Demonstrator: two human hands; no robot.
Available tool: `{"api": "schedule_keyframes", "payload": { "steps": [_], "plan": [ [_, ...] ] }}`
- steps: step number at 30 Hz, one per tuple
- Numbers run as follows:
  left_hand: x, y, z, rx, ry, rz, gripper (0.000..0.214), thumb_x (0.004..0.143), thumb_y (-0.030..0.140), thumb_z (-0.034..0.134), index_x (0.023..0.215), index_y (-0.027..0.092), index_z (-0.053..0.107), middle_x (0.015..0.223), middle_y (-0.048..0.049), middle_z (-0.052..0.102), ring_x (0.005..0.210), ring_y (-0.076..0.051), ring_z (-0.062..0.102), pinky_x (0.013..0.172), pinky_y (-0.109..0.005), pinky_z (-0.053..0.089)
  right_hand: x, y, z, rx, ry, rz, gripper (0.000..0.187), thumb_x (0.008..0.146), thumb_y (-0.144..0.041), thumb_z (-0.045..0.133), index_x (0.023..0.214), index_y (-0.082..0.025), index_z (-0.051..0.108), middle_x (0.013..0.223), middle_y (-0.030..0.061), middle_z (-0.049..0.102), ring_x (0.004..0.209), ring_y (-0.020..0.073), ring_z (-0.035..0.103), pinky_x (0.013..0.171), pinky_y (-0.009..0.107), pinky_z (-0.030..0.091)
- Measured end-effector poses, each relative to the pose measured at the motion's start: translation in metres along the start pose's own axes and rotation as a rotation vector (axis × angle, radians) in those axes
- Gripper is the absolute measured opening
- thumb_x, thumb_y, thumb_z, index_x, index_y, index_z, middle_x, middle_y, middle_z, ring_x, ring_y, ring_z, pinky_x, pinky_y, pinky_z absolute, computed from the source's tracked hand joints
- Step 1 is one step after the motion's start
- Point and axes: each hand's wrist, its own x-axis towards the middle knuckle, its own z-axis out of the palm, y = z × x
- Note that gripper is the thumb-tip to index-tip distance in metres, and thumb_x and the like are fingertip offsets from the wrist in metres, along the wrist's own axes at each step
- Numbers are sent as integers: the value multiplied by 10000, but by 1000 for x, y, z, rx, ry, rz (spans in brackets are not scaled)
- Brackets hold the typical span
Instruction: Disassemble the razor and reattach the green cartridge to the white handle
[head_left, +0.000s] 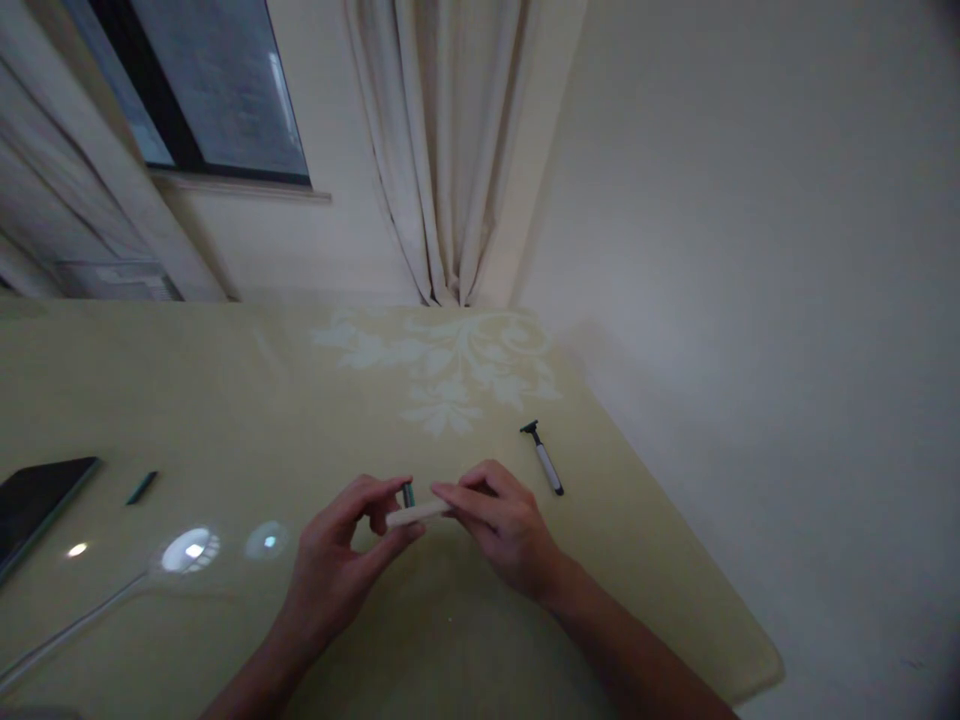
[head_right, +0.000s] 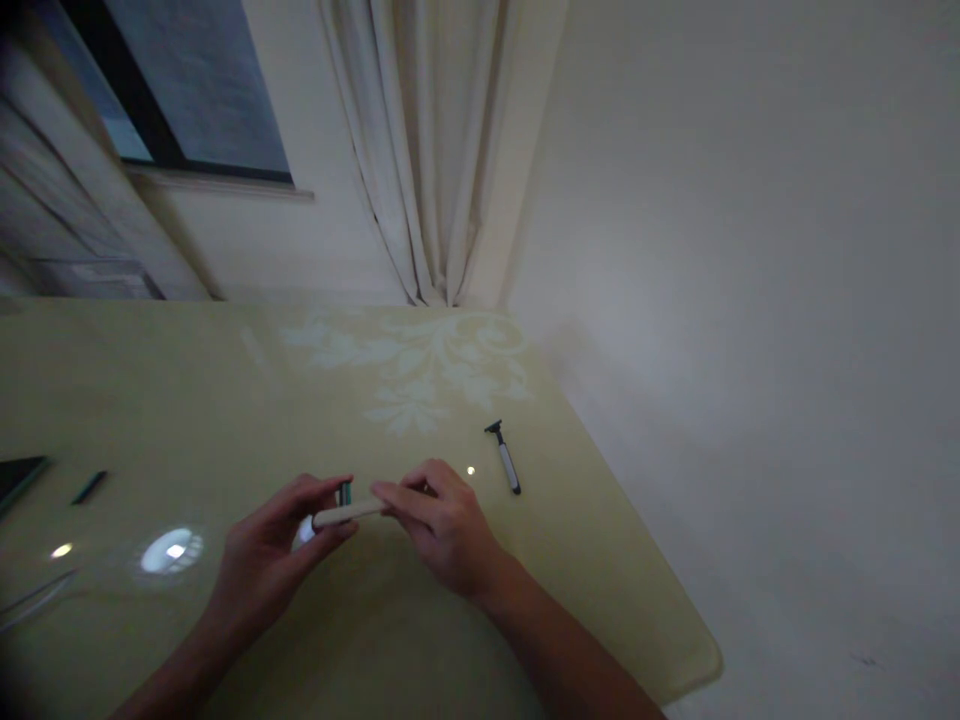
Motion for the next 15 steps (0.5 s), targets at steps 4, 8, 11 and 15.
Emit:
{"api": "schedule_keyframes", "payload": {
  "steps": [4, 8, 11, 15],
  "plan": [
    [0, 0, 0, -12, 0, 3, 341, 902, 275, 838, 1239, 289, 787, 840, 13, 670, 727, -161, 658, 722, -295, 554, 0, -1, -1, -7, 26, 26, 316, 1099, -275, 637, 1387, -318, 759, 977, 60, 658, 872, 184, 640, 760, 302, 556],
    [0, 3, -2, -18, 1, 6, 346, 900, 257, 841, 1240, 296, 787, 830, 23, 657, 717, -149, 643, 724, -285, 543, 1, 0, -2, 12, 13, 41, 319, 1102, -280, 631, 1392, -323, 756, 974, 61, 666, 878, 188, 643, 767, 308, 558],
    [1, 3, -2, -25, 13, 4, 328, 900, 253, 838, 1222, 299, 797, 834, 22, 664, 720, -149, 645, 712, -277, 538, 2, -1, -3, 28, -10, 19, 317, 1100, -280, 635, 1391, -315, 758, 981, 65, 676, 883, 188, 648, 758, 303, 553],
    [1, 3, -1, -30, 24, 11, 356, 878, 251, 862, 1224, 304, 797, 822, 30, 653, 703, -144, 637, 712, -278, 538, 2, 0, -4, 32, 37, 33, 323, 1094, -261, 647, 1392, -322, 755, 977, 55, 657, 864, 179, 644, 752, 297, 550]
  ]
}}
